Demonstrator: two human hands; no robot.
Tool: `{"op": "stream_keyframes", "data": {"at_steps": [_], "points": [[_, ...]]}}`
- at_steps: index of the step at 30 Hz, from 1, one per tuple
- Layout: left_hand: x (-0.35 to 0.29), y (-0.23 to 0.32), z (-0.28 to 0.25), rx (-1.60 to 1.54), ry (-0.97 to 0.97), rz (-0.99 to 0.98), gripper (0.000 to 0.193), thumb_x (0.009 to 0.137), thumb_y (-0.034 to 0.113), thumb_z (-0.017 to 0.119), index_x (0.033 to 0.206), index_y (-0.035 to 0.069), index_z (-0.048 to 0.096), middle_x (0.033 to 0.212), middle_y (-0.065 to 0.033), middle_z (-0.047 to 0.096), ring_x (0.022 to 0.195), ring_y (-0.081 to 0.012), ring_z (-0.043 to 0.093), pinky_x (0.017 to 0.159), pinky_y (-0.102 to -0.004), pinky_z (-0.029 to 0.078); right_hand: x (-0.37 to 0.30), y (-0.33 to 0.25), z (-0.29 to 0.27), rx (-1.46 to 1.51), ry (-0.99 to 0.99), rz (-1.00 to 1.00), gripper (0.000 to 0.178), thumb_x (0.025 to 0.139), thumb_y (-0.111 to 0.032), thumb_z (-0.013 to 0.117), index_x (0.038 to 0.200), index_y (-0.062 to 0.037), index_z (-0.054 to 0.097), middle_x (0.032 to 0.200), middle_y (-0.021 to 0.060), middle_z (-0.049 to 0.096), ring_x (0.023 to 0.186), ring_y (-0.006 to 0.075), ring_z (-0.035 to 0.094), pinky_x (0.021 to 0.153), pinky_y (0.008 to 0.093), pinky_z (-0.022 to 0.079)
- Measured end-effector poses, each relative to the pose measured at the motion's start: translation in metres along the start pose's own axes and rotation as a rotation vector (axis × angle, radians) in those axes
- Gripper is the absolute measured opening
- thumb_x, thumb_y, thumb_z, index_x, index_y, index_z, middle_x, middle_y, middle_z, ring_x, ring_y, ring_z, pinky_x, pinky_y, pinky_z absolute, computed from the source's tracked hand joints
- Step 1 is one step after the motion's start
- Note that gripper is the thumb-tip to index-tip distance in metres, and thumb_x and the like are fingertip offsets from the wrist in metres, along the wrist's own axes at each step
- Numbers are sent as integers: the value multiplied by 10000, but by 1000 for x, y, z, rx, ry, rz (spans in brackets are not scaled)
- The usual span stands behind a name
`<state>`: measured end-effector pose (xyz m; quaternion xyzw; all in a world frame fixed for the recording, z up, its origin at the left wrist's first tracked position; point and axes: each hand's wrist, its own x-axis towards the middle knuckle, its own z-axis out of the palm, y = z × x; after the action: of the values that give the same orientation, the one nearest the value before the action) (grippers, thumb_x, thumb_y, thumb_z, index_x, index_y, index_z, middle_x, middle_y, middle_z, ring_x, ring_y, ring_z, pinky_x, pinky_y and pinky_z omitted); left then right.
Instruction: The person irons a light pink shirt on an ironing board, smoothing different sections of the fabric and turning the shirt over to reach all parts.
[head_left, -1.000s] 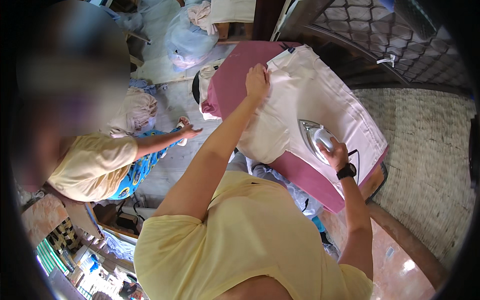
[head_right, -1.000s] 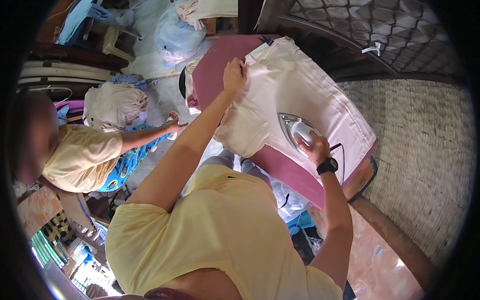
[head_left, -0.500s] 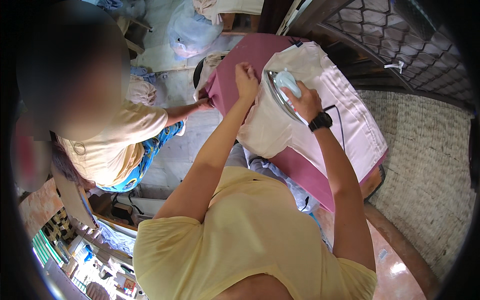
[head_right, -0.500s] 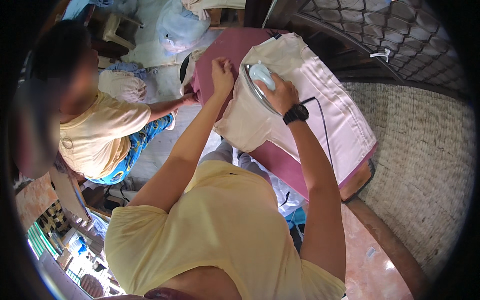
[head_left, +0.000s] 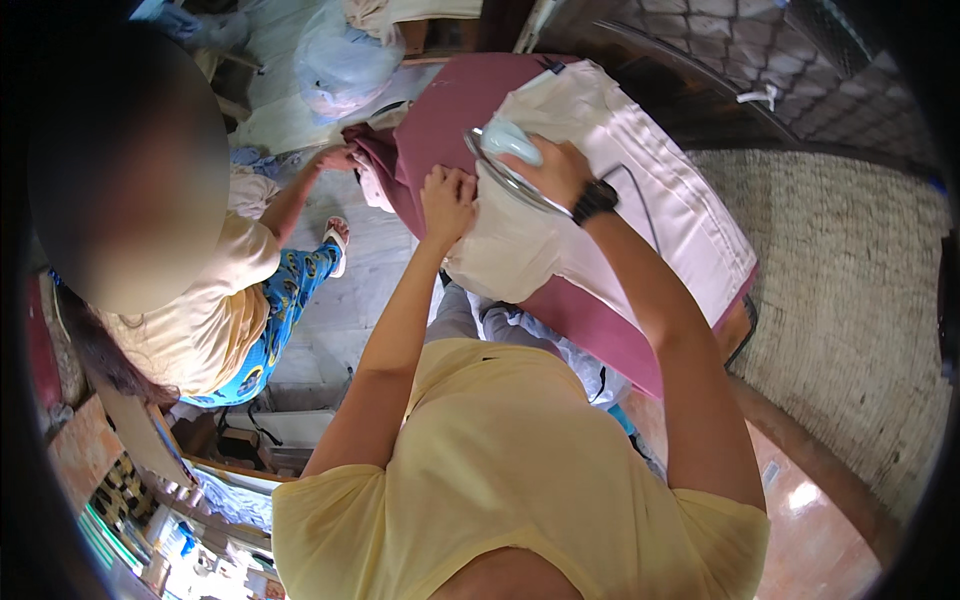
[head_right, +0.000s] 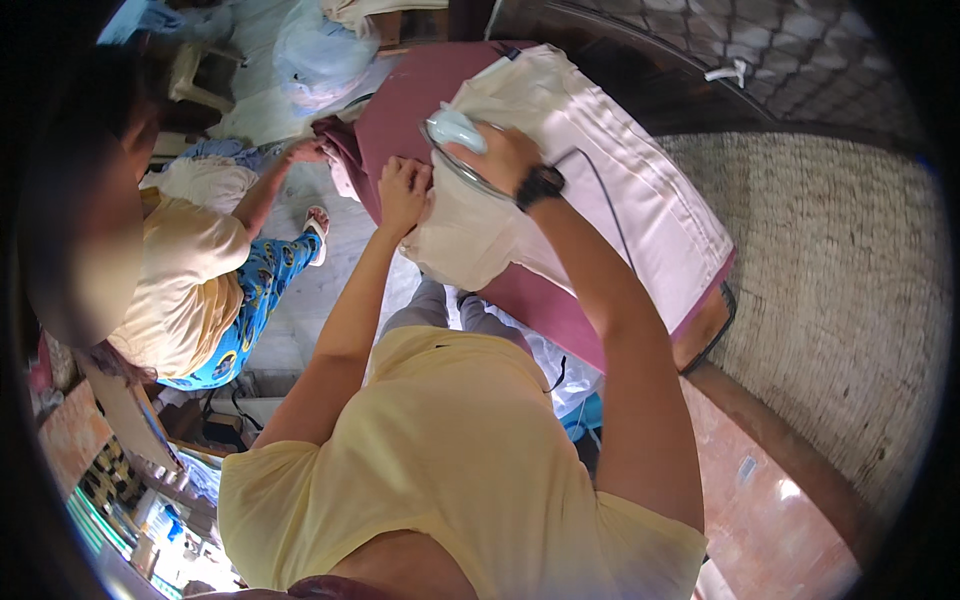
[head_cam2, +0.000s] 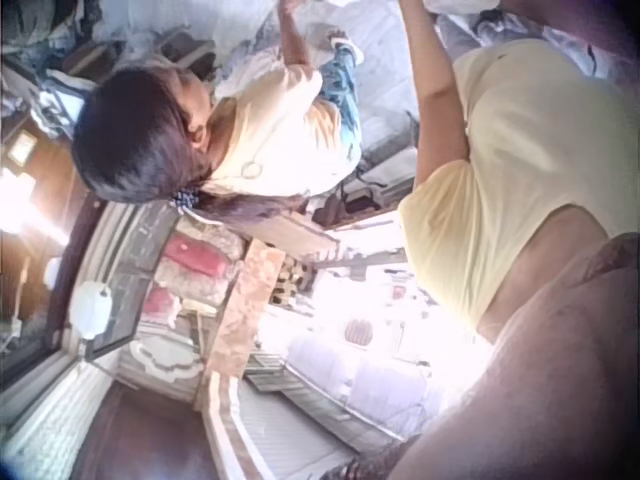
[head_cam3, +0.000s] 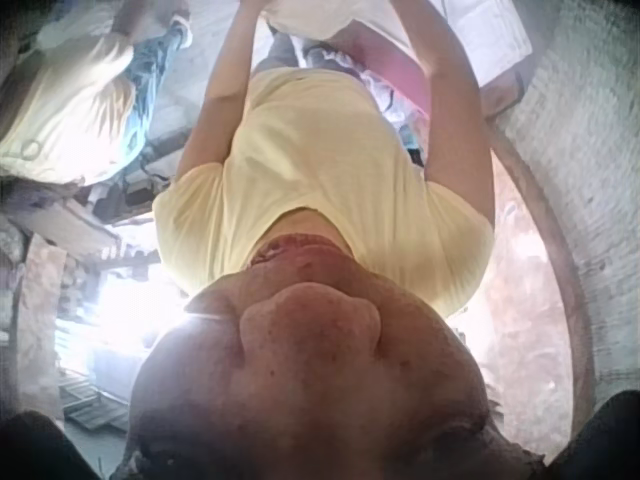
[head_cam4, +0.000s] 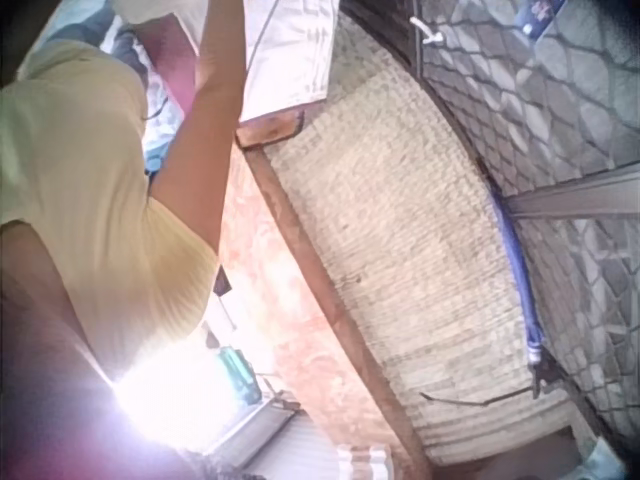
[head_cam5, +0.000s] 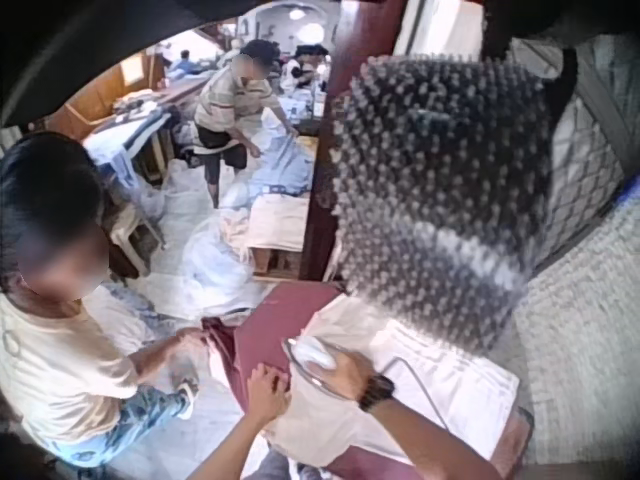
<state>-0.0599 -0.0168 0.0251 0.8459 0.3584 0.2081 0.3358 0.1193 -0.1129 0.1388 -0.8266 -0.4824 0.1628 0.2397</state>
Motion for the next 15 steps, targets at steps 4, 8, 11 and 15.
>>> {"op": "stream_keyframes", "data": {"at_steps": [4,8,11,15], "points": [[11,0,9,-36,30,-107,231,933,293,556,961,71,615,969,-138,575,967,-351,543,805,-482,414,21,-17,0,-47,-113,128,636,821,-683,577,1075,-113,701,968,182,711,952,388,669,811,479,533],[20,10,15,-92,22,-124,281,935,306,591,986,30,599,965,-163,607,956,-364,575,811,-483,437,-25,11,-23,-53,-171,213,661,824,-685,567,1159,-127,685,1026,167,713,992,384,668,857,466,530],[29,18,14,-10,0,-30,338,878,328,679,1045,47,591,1012,-143,599,988,-340,569,829,-464,442,-89,60,-51,45,-100,218,628,811,-634,631,1159,-114,685,1025,174,711,982,363,672,866,462,527],[50,43,28,-5,32,39,359,853,274,700,1107,54,573,1087,-145,565,1032,-339,551,861,-449,445,-179,134,-88,-172,-1,286,586,812,-614,664,950,-46,699,783,177,703,748,375,692,684,473,558]]}}
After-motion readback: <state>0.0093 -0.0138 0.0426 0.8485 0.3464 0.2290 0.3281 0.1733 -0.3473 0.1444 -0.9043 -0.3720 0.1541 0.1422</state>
